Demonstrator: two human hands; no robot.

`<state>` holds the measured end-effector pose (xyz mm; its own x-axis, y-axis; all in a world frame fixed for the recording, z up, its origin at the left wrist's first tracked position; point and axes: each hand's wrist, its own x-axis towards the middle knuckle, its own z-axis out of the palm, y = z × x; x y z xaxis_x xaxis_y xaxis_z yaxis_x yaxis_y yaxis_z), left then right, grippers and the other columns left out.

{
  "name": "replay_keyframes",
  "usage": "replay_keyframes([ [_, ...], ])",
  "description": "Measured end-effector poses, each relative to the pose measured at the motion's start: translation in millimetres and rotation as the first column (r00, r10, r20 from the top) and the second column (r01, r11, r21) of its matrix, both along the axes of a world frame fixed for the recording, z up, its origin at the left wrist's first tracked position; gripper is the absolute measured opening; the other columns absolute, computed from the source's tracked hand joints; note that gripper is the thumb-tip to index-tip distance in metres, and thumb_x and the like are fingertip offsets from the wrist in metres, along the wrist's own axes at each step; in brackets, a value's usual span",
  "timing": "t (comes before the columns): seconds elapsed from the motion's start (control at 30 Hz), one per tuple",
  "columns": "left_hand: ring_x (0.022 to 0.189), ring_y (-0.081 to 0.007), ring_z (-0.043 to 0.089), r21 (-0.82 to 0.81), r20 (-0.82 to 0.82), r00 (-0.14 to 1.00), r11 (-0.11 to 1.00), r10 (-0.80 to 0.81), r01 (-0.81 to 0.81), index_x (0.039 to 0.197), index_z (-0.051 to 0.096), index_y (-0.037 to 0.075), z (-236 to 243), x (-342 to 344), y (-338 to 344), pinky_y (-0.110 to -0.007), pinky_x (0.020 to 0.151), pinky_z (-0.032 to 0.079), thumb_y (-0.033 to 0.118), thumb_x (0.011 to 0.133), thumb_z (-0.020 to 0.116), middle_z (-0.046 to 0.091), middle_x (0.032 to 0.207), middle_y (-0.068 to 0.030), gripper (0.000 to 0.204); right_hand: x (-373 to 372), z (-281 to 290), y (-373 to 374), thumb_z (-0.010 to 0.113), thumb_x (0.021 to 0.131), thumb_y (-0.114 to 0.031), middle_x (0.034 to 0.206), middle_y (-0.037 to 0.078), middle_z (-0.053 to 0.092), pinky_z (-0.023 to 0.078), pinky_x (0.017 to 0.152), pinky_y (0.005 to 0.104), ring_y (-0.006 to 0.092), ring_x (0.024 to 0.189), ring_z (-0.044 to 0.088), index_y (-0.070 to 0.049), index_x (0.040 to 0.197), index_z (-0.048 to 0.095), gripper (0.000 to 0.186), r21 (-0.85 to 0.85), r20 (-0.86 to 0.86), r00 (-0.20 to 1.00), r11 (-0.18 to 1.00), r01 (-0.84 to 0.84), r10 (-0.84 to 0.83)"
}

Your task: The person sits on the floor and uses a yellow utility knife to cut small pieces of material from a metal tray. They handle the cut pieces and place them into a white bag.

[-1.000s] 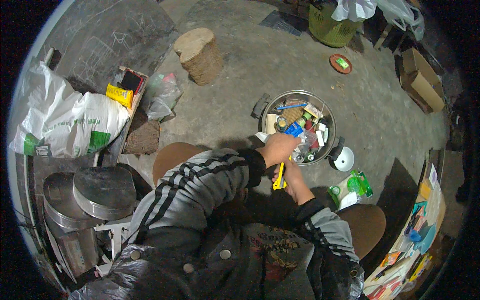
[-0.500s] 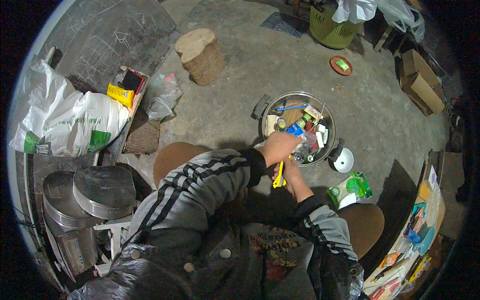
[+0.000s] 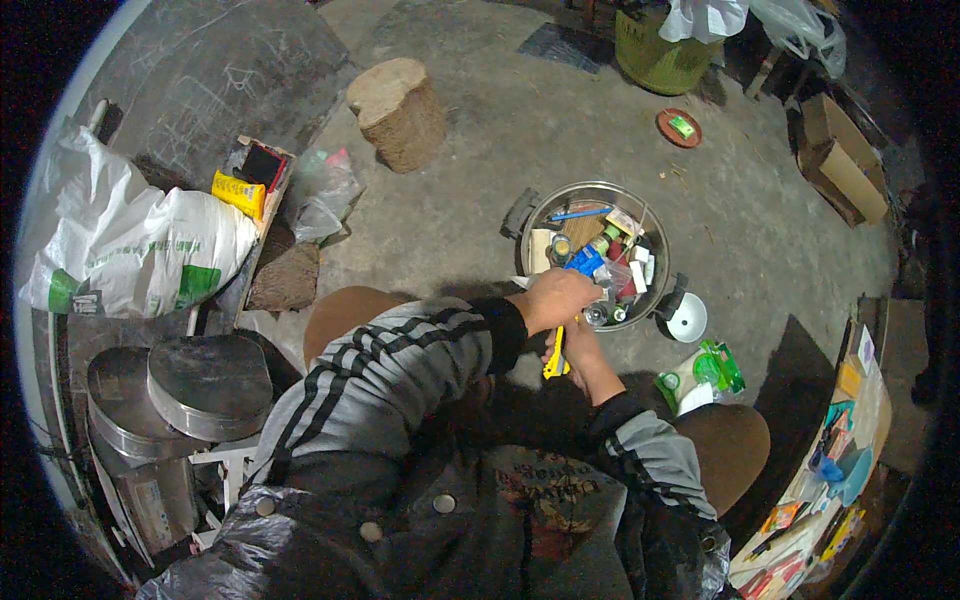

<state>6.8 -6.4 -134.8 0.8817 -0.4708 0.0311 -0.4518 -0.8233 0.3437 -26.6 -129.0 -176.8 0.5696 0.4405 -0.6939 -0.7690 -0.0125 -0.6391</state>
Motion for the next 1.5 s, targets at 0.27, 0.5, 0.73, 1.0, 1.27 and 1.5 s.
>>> replay_keyframes([
  [0.27, 0.083, -0.0359, 0.062, -0.167, -0.038, 0.951, 0.936, 0.307, -0.309, 0.095, 0.058, 0.004, -1.4, 15.8, 13.5, -0.047, 0.070, 0.049, 0.012, 0.082, 0.052, 0.062, 0.088, -0.0178, 0.017, -11.5, 0.5, 4.1, 0.037, 0.098, -0.035, 0.062, 0.010, 0.051, 0.047, 0.041, 0.0372, 0.0227, 0.044, 0.052, -0.005, 0.104, 0.041, 0.031, -0.035, 0.029, 0.999, 0.999, -0.036, 0.037],
  [0.5, 0.083, -0.0376, 0.060, -0.129, -0.096, 0.990, 0.985, 0.103, -0.115, 0.089, 0.056, 0.003, -2.2, 1.1, -5.9, -0.048, 0.069, 0.047, 0.012, 0.078, 0.056, 0.061, 0.084, -0.0188, 0.013, 2.1, 3.1, -1.4, 0.038, 0.098, -0.034, 0.062, 0.009, 0.051, 0.048, 0.040, 0.0360, 0.0212, 0.043, 0.052, -0.005, 0.102, 0.042, 0.030, -0.027, 0.026, 0.998, 0.998, 0.052, -0.052],
  [0.73, 0.084, -0.0384, 0.059, -0.217, -0.170, 0.941, 0.920, 0.294, -0.327, 0.087, 0.056, 0.004, -8.8, 16.6, 2.9, -0.048, 0.069, 0.046, 0.015, 0.081, 0.055, 0.060, 0.084, -0.0179, 0.012, -12.1, 8.3, 7.0, 0.039, 0.098, -0.030, 0.063, 0.010, 0.053, 0.048, 0.042, 0.0367, 0.0218, 0.046, 0.053, -0.005, 0.099, 0.042, 0.025, -0.028, -0.006, 1.000, 0.999, 0.018, -0.018],
  [1.0, 0.088, -0.0374, 0.059, -0.197, -0.170, 0.984, 0.976, 0.061, -0.094, 0.097, 0.057, 0.004, -7.8, -3.0, -11.0, -0.046, 0.073, 0.047, 0.004, 0.068, 0.066, 0.061, 0.090, -0.0168, 0.031, -2.7, -3.7, -2.6, 0.036, 0.098, -0.026, 0.066, 0.010, 0.053, 0.050, 0.043, 0.0374, 0.0220, 0.047, 0.054, -0.004, 0.105, 0.040, 0.023, -0.018, -0.029, 0.998, 0.998, 0.055, -0.056],
  [1.27, 0.085, -0.0419, 0.057, -0.271, -0.251, 0.905, 0.872, 0.344, -0.407, 0.097, 0.054, 0.000, -7.9, 22.1, 10.1, -0.049, 0.073, 0.045, 0.014, 0.085, 0.054, 0.060, 0.088, -0.0226, 0.018, -13.5, 6.9, 4.3, 0.039, 0.098, -0.034, 0.064, 0.011, 0.053, 0.048, 0.043, 0.0377, 0.0229, 0.047, 0.053, -0.005, 0.097, 0.041, 0.029, -0.016, -0.030, 1.000, 1.000, 0.000, -0.001],
  [1.5, 0.093, -0.0413, 0.058, -0.267, -0.294, 0.878, 0.849, 0.378, -0.455, 0.106, 0.057, -0.001, -15.3, 30.0, 22.3, -0.046, 0.080, 0.046, 0.018, 0.087, 0.054, 0.061, 0.097, -0.0240, 0.026, -12.3, 1.6, 3.1, 0.039, 0.098, -0.034, 0.063, 0.011, 0.052, 0.048, 0.042, 0.0380, 0.0226, 0.046, 0.053, -0.006, 0.100, 0.040, 0.028, 0.011, -0.031, 0.999, 1.000, 0.013, -0.013],
])
